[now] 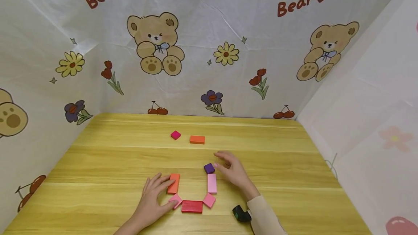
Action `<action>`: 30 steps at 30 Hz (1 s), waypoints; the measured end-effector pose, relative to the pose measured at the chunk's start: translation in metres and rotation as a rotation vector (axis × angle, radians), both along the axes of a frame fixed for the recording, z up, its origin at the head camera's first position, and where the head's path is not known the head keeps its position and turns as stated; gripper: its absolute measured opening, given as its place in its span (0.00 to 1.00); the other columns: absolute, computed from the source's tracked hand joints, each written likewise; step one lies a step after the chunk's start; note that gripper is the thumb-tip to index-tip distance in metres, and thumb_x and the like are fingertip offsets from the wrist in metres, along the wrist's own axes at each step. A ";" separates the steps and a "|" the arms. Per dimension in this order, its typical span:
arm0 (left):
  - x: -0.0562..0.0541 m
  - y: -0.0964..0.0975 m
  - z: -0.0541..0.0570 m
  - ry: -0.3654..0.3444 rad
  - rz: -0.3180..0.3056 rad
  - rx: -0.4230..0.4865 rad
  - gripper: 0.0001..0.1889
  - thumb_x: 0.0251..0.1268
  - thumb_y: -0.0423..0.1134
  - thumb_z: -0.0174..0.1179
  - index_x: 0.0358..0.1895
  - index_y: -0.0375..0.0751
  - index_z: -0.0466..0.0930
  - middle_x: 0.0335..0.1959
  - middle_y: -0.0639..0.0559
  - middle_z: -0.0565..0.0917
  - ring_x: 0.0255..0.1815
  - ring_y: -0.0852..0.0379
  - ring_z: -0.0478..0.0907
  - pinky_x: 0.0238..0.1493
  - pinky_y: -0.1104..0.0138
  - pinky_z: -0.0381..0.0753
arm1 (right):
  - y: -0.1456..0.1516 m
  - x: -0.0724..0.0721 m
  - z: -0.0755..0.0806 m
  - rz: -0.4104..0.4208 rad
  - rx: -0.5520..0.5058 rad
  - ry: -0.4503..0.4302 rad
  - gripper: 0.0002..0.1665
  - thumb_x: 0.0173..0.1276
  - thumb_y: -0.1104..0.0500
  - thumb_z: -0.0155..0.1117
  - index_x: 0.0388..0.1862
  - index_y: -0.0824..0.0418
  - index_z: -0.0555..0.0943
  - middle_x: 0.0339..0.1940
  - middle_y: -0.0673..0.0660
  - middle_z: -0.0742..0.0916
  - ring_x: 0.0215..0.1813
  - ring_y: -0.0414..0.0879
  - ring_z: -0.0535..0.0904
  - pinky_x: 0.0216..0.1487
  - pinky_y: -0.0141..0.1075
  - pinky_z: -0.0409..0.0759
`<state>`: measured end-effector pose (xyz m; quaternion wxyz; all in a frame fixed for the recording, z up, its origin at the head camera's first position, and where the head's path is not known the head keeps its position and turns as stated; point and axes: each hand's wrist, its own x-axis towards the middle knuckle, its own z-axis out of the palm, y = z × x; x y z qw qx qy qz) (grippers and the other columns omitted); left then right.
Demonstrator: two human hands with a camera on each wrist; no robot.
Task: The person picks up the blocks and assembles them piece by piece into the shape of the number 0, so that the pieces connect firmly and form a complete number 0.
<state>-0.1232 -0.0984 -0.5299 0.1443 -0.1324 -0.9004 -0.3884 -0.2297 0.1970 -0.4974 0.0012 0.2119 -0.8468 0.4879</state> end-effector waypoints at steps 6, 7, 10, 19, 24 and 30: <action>0.000 0.001 0.000 -0.020 0.006 -0.013 0.31 0.44 0.51 0.75 0.56 0.45 0.83 0.60 0.47 0.79 0.70 0.33 0.63 0.67 0.30 0.47 | 0.003 0.023 0.004 0.114 0.108 0.024 0.37 0.62 0.52 0.71 0.69 0.59 0.71 0.73 0.67 0.68 0.74 0.67 0.60 0.68 0.67 0.60; 0.001 0.001 0.000 -0.020 0.007 -0.016 0.31 0.44 0.51 0.75 0.56 0.45 0.83 0.60 0.47 0.79 0.70 0.33 0.63 0.67 0.30 0.47 | 0.004 0.026 0.004 0.133 0.110 0.005 0.41 0.61 0.52 0.72 0.71 0.57 0.69 0.75 0.67 0.66 0.75 0.68 0.57 0.69 0.68 0.58; 0.001 0.002 -0.001 -0.031 0.003 -0.017 0.31 0.45 0.52 0.74 0.56 0.45 0.82 0.60 0.47 0.79 0.70 0.33 0.63 0.67 0.30 0.47 | 0.006 0.037 0.003 0.174 0.143 -0.048 0.50 0.57 0.49 0.75 0.76 0.54 0.62 0.78 0.66 0.59 0.78 0.69 0.47 0.69 0.72 0.51; 0.005 0.001 -0.002 -0.055 0.001 -0.001 0.31 0.47 0.54 0.74 0.56 0.46 0.82 0.61 0.48 0.79 0.70 0.33 0.63 0.67 0.30 0.45 | 0.007 0.056 -0.004 0.189 0.208 -0.132 0.56 0.56 0.43 0.75 0.79 0.47 0.56 0.80 0.65 0.54 0.80 0.65 0.37 0.76 0.58 0.30; 0.004 0.000 -0.001 -0.049 -0.001 -0.005 0.31 0.47 0.54 0.73 0.56 0.46 0.82 0.60 0.47 0.79 0.70 0.33 0.63 0.67 0.29 0.46 | 0.005 0.057 -0.006 0.191 0.242 -0.068 0.54 0.57 0.43 0.74 0.78 0.48 0.57 0.79 0.66 0.56 0.80 0.66 0.39 0.74 0.64 0.32; 0.000 0.000 0.002 -0.032 0.002 -0.017 0.31 0.46 0.53 0.74 0.56 0.45 0.82 0.60 0.47 0.79 0.70 0.33 0.63 0.67 0.30 0.46 | 0.003 0.054 -0.005 0.184 0.265 -0.005 0.53 0.58 0.41 0.72 0.78 0.49 0.58 0.79 0.65 0.58 0.80 0.65 0.40 0.72 0.68 0.36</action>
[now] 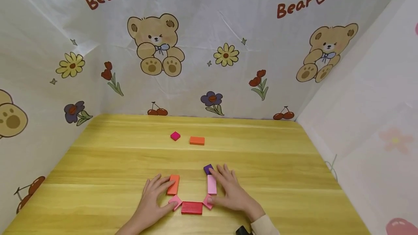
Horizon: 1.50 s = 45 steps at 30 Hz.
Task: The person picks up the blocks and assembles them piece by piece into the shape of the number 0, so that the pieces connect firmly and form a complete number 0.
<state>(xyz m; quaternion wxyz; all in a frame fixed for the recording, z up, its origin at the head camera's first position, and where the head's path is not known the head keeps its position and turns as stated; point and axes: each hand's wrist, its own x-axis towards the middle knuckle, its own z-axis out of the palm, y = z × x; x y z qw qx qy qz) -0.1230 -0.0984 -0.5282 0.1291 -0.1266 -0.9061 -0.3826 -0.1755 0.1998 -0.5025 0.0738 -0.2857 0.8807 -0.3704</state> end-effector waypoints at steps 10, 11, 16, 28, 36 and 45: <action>-0.004 -0.002 -0.002 0.023 -0.015 0.023 0.31 0.48 0.55 0.73 0.56 0.45 0.82 0.61 0.47 0.79 0.70 0.32 0.63 0.67 0.29 0.45 | -0.002 -0.002 0.000 0.009 0.050 0.069 0.53 0.57 0.39 0.71 0.77 0.52 0.60 0.79 0.67 0.58 0.80 0.67 0.42 0.71 0.70 0.38; -0.004 -0.002 -0.002 0.018 -0.017 0.026 0.31 0.48 0.55 0.73 0.57 0.45 0.82 0.61 0.47 0.79 0.70 0.33 0.62 0.67 0.29 0.45 | -0.002 -0.002 0.000 0.006 0.051 0.065 0.53 0.57 0.38 0.71 0.77 0.52 0.60 0.79 0.67 0.58 0.80 0.67 0.42 0.71 0.70 0.38; -0.003 -0.002 -0.001 0.004 -0.010 0.022 0.31 0.47 0.54 0.73 0.57 0.45 0.82 0.61 0.48 0.79 0.71 0.33 0.62 0.68 0.30 0.44 | -0.002 0.000 -0.001 0.008 0.060 0.068 0.53 0.57 0.37 0.71 0.77 0.52 0.61 0.78 0.68 0.59 0.79 0.69 0.43 0.71 0.71 0.39; 0.000 -0.001 -0.002 0.033 -0.006 0.010 0.31 0.49 0.56 0.72 0.56 0.46 0.82 0.60 0.48 0.79 0.70 0.33 0.63 0.66 0.28 0.46 | -0.002 -0.001 -0.002 0.007 0.061 0.070 0.53 0.56 0.36 0.71 0.77 0.51 0.62 0.78 0.66 0.59 0.80 0.67 0.44 0.72 0.69 0.39; 0.001 -0.001 -0.001 0.030 0.001 0.016 0.32 0.49 0.55 0.72 0.58 0.45 0.81 0.60 0.48 0.79 0.70 0.33 0.63 0.67 0.29 0.46 | -0.002 0.000 -0.001 0.008 0.061 0.052 0.53 0.56 0.37 0.72 0.77 0.51 0.61 0.79 0.65 0.58 0.80 0.66 0.42 0.72 0.68 0.37; -0.003 -0.001 0.006 -0.027 0.051 0.247 0.31 0.51 0.42 0.73 0.61 0.39 0.77 0.60 0.44 0.80 0.67 0.35 0.69 0.70 0.33 0.50 | 0.000 -0.001 -0.003 0.008 0.066 0.059 0.54 0.56 0.36 0.71 0.77 0.50 0.61 0.79 0.65 0.59 0.80 0.66 0.42 0.73 0.67 0.38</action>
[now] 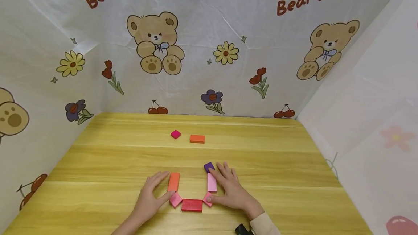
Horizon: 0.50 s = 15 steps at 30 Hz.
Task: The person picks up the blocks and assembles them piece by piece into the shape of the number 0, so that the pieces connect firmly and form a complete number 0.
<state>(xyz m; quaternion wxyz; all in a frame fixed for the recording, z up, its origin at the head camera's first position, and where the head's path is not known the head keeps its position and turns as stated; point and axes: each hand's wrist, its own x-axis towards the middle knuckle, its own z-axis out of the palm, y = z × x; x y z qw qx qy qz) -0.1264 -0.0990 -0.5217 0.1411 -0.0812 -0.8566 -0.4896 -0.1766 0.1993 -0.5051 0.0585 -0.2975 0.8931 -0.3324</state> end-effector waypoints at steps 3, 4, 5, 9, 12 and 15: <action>-0.004 -0.004 0.008 -0.046 0.025 0.103 0.31 0.53 0.38 0.72 0.63 0.38 0.75 0.63 0.43 0.78 0.66 0.37 0.71 0.69 0.36 0.59 | 0.000 -0.001 0.000 0.003 0.001 0.016 0.53 0.56 0.36 0.71 0.77 0.50 0.61 0.78 0.66 0.60 0.80 0.67 0.43 0.72 0.68 0.40; -0.006 -0.007 0.011 -0.058 0.034 0.122 0.32 0.53 0.37 0.72 0.64 0.38 0.75 0.64 0.42 0.77 0.66 0.38 0.71 0.68 0.38 0.62 | 0.000 -0.001 0.000 0.003 0.000 0.014 0.53 0.56 0.36 0.71 0.77 0.50 0.61 0.78 0.66 0.59 0.80 0.66 0.43 0.73 0.68 0.39; -0.008 -0.009 0.013 -0.067 0.045 0.131 0.32 0.54 0.37 0.72 0.64 0.38 0.74 0.64 0.42 0.76 0.66 0.38 0.71 0.67 0.39 0.65 | 0.000 -0.001 0.000 0.004 -0.001 0.013 0.53 0.56 0.36 0.71 0.77 0.50 0.61 0.78 0.66 0.59 0.80 0.66 0.43 0.73 0.68 0.39; -0.027 -0.019 0.023 -0.059 0.077 0.142 0.33 0.55 0.36 0.71 0.66 0.35 0.71 0.65 0.39 0.75 0.66 0.37 0.69 0.66 0.40 0.68 | 0.000 -0.001 0.000 0.005 -0.002 0.009 0.53 0.57 0.35 0.70 0.77 0.51 0.61 0.78 0.66 0.59 0.80 0.67 0.43 0.72 0.68 0.39; -0.049 -0.026 0.031 -0.050 0.086 0.153 0.33 0.57 0.36 0.69 0.67 0.33 0.69 0.65 0.36 0.74 0.66 0.37 0.68 0.66 0.40 0.67 | 0.000 0.000 0.000 0.006 -0.002 0.013 0.53 0.57 0.36 0.70 0.77 0.52 0.61 0.78 0.67 0.59 0.79 0.68 0.43 0.72 0.69 0.39; -0.072 -0.029 0.036 -0.058 0.091 0.171 0.34 0.59 0.36 0.68 0.69 0.34 0.67 0.66 0.35 0.72 0.66 0.38 0.67 0.68 0.42 0.66 | 0.001 0.000 0.001 0.005 0.003 0.010 0.53 0.57 0.36 0.70 0.77 0.52 0.61 0.78 0.67 0.59 0.79 0.68 0.43 0.72 0.69 0.39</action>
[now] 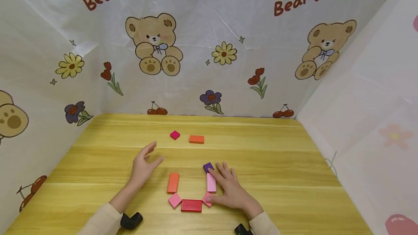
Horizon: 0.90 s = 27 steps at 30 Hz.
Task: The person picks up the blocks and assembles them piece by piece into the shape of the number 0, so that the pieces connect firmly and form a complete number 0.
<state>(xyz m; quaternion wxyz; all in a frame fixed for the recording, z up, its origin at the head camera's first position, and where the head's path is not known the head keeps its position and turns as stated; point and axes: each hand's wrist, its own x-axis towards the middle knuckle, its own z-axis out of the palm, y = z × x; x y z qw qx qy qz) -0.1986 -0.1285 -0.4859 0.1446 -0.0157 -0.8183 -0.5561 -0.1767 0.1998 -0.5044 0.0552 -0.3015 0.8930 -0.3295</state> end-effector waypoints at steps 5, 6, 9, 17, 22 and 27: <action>-0.036 -0.001 0.002 -0.054 0.021 0.020 0.34 0.59 0.36 0.68 0.70 0.35 0.66 0.67 0.36 0.71 0.66 0.39 0.67 0.68 0.45 0.67 | 0.000 0.001 0.001 0.001 0.008 -0.023 0.53 0.58 0.36 0.70 0.77 0.52 0.61 0.79 0.67 0.58 0.80 0.67 0.42 0.73 0.69 0.38; -0.043 0.000 0.002 -0.064 0.026 0.026 0.35 0.59 0.36 0.68 0.70 0.35 0.66 0.67 0.36 0.71 0.66 0.39 0.67 0.67 0.45 0.67 | 0.000 0.001 0.001 0.002 0.007 -0.027 0.53 0.58 0.36 0.70 0.77 0.52 0.61 0.79 0.67 0.58 0.80 0.67 0.42 0.73 0.69 0.38; -0.061 0.002 0.002 -0.091 0.040 0.041 0.35 0.60 0.37 0.68 0.70 0.35 0.66 0.67 0.37 0.71 0.66 0.39 0.67 0.66 0.45 0.69 | 0.000 0.001 0.001 -0.001 0.004 -0.035 0.53 0.57 0.36 0.70 0.77 0.52 0.61 0.79 0.66 0.58 0.80 0.67 0.41 0.73 0.68 0.38; -0.092 0.015 -0.004 -0.121 0.018 0.096 0.35 0.59 0.35 0.68 0.70 0.35 0.65 0.67 0.36 0.70 0.66 0.38 0.67 0.64 0.47 0.71 | 0.002 0.001 0.001 -0.002 0.011 -0.021 0.53 0.57 0.35 0.70 0.77 0.51 0.61 0.79 0.66 0.58 0.80 0.67 0.42 0.73 0.68 0.39; -0.099 0.020 -0.010 -0.150 0.020 0.104 0.35 0.59 0.35 0.68 0.71 0.37 0.66 0.68 0.37 0.70 0.66 0.39 0.67 0.64 0.48 0.72 | 0.001 0.002 0.003 0.003 0.011 -0.024 0.53 0.57 0.35 0.70 0.77 0.51 0.61 0.79 0.66 0.58 0.80 0.67 0.42 0.73 0.68 0.39; -0.104 0.022 -0.017 -0.178 0.039 0.085 0.36 0.58 0.35 0.69 0.71 0.37 0.65 0.68 0.39 0.70 0.67 0.40 0.67 0.65 0.49 0.72 | 0.001 0.002 0.003 -0.001 0.009 -0.045 0.53 0.57 0.36 0.70 0.77 0.51 0.60 0.79 0.65 0.57 0.80 0.66 0.41 0.73 0.67 0.38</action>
